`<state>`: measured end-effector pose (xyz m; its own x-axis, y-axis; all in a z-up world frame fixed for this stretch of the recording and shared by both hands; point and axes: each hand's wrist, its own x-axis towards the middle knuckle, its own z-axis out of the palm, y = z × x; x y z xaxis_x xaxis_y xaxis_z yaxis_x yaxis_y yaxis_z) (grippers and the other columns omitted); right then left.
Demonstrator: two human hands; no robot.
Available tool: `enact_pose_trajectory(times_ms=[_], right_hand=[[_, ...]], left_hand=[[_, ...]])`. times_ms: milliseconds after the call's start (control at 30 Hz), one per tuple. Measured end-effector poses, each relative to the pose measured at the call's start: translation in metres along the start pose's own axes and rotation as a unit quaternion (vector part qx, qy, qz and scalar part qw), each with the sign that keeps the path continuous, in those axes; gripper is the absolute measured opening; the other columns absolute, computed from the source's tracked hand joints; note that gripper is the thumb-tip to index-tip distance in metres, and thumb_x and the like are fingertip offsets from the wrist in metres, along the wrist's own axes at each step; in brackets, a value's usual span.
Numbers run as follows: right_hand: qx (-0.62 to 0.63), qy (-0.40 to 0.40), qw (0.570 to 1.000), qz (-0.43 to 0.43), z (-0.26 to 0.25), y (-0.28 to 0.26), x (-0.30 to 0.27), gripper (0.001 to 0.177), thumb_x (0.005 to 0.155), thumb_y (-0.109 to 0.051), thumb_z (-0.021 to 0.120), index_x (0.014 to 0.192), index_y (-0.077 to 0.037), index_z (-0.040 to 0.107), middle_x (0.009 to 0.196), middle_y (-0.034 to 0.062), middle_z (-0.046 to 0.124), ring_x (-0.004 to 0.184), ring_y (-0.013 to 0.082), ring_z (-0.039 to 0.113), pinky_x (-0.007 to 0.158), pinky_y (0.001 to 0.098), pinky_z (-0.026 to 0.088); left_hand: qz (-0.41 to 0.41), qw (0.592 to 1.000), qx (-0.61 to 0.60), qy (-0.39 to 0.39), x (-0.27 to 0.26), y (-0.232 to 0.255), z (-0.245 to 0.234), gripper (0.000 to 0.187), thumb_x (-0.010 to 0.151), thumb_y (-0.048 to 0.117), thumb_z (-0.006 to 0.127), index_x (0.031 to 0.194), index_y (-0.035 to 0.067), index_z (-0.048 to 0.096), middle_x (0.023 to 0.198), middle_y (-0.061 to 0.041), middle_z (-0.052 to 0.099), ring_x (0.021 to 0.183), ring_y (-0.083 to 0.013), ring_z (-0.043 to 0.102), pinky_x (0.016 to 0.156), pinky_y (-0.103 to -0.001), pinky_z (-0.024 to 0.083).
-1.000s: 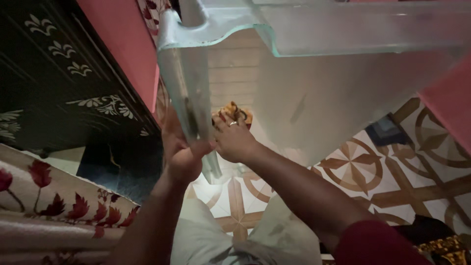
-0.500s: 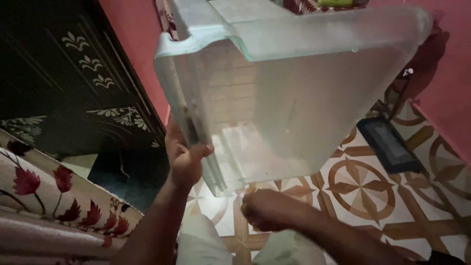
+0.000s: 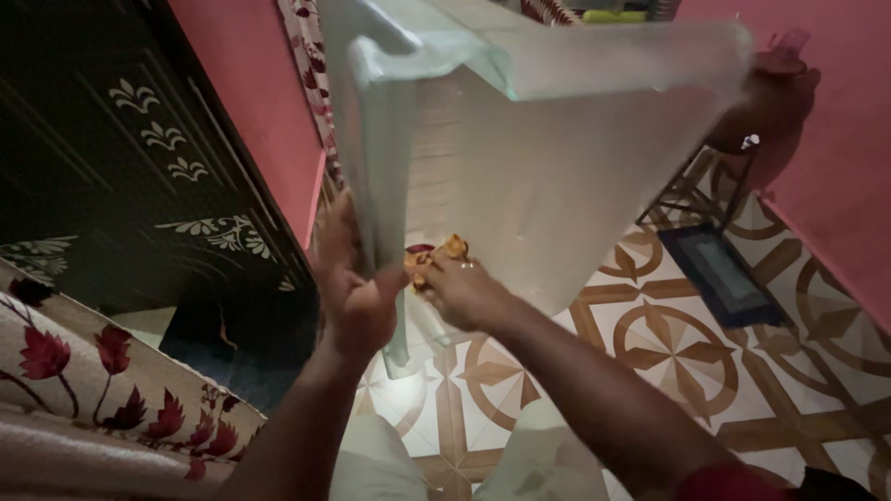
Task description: The person wipes the interior of a large transparent plastic container using a patterned cloth. They rotate and tilt the container to reach different sides and the bottom, continuing the wiping motion throughout the clip.
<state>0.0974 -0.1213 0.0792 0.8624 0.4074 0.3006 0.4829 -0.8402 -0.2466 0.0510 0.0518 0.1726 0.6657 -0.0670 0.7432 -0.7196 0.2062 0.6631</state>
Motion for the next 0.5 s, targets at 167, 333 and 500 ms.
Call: enact_pose_trajectory(times_ms=[167, 333, 500], right_hand=[[0.044, -0.046, 0.997, 0.04, 0.01, 0.002, -0.065, 0.041, 0.091, -0.022, 0.06, 0.131, -0.015, 0.065, 0.127, 0.0153, 0.064, 0.114, 0.036, 0.062, 0.101, 0.0496, 0.046], [0.019, 0.052, 0.997, -0.062, -0.011, 0.048, -0.127, 0.026, 0.087, -0.009, 0.062, 0.111, -0.012, 0.072, 0.118, 0.0131, 0.072, 0.107, 0.032, 0.069, 0.094, 0.0438, 0.052], [0.095, -0.082, 0.972, 0.198, -0.058, 0.059, -0.123, 0.029, 0.091, -0.007, 0.057, 0.114, -0.012, 0.074, 0.105, 0.0142, 0.075, 0.095, 0.0294, 0.073, 0.084, 0.0403, 0.056]], left_hand=[[-0.104, 0.99, -0.035, 0.094, 0.01, -0.019, -0.016, 0.057, 0.073, -0.003, 0.054, 0.13, 0.001, 0.054, 0.093, -0.005, 0.054, 0.079, -0.0154, 0.056, 0.062, -0.028, 0.052], [-0.153, 0.976, -0.057, 0.142, 0.003, -0.034, -0.022, 0.057, 0.074, -0.003, 0.052, 0.13, 0.001, 0.052, 0.098, -0.004, 0.055, 0.084, -0.0127, 0.056, 0.065, -0.026, 0.053], [-0.153, 0.978, -0.032, 0.14, -0.004, -0.044, -0.019, 0.068, 0.067, -0.004, 0.053, 0.134, 0.003, 0.048, 0.098, -0.002, 0.055, 0.086, -0.0131, 0.058, 0.066, -0.026, 0.053]])
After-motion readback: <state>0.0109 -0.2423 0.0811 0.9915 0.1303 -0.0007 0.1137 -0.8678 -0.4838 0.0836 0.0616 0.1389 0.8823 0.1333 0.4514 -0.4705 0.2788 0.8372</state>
